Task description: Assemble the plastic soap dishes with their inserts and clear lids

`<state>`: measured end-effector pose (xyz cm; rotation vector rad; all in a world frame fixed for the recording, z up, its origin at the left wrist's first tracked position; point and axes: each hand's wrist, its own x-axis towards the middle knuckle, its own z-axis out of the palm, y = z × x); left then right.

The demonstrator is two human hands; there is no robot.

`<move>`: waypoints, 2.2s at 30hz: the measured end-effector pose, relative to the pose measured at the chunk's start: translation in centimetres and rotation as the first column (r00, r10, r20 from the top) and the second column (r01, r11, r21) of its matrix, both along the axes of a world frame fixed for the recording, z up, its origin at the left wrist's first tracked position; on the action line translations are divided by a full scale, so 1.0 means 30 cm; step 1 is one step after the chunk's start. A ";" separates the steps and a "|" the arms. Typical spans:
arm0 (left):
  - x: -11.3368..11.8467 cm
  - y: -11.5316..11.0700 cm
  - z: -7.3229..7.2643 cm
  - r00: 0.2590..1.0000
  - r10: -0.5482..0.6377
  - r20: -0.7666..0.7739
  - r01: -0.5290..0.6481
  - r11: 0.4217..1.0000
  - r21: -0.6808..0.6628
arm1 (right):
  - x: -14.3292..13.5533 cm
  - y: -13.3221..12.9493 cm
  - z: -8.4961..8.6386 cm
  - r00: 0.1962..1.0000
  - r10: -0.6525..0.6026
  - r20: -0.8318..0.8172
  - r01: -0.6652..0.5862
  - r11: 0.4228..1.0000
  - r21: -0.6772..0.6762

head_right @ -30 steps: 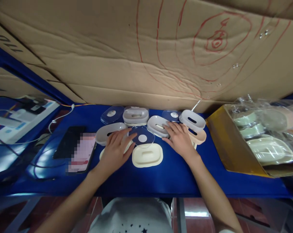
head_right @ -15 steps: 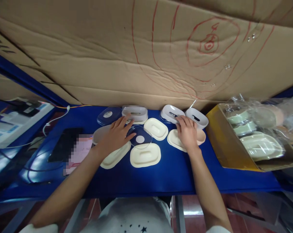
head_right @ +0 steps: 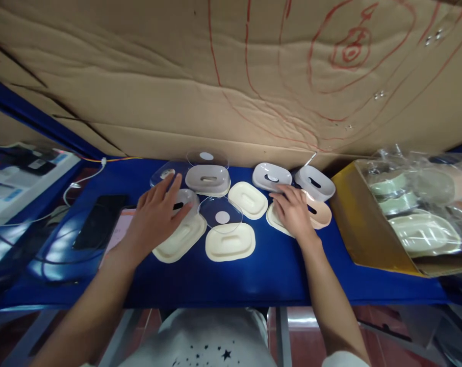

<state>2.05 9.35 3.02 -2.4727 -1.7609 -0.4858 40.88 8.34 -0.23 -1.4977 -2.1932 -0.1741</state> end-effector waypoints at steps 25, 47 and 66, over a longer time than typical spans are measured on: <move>0.175 -0.383 -0.136 0.764 -0.612 0.205 0.639 0.762 -0.106 | -0.093 -0.066 0.083 0.986 0.152 0.063 -0.150 0.988 -0.044; 0.072 -0.469 -0.178 0.783 -0.497 0.374 0.550 0.834 -0.043 | -0.592 0.288 0.132 0.976 0.186 0.114 -0.149 0.949 -0.277; 0.170 -0.090 0.047 0.954 -0.295 0.050 0.289 0.952 0.102 | -0.385 0.144 0.184 0.898 0.159 -0.410 -0.238 0.960 -0.151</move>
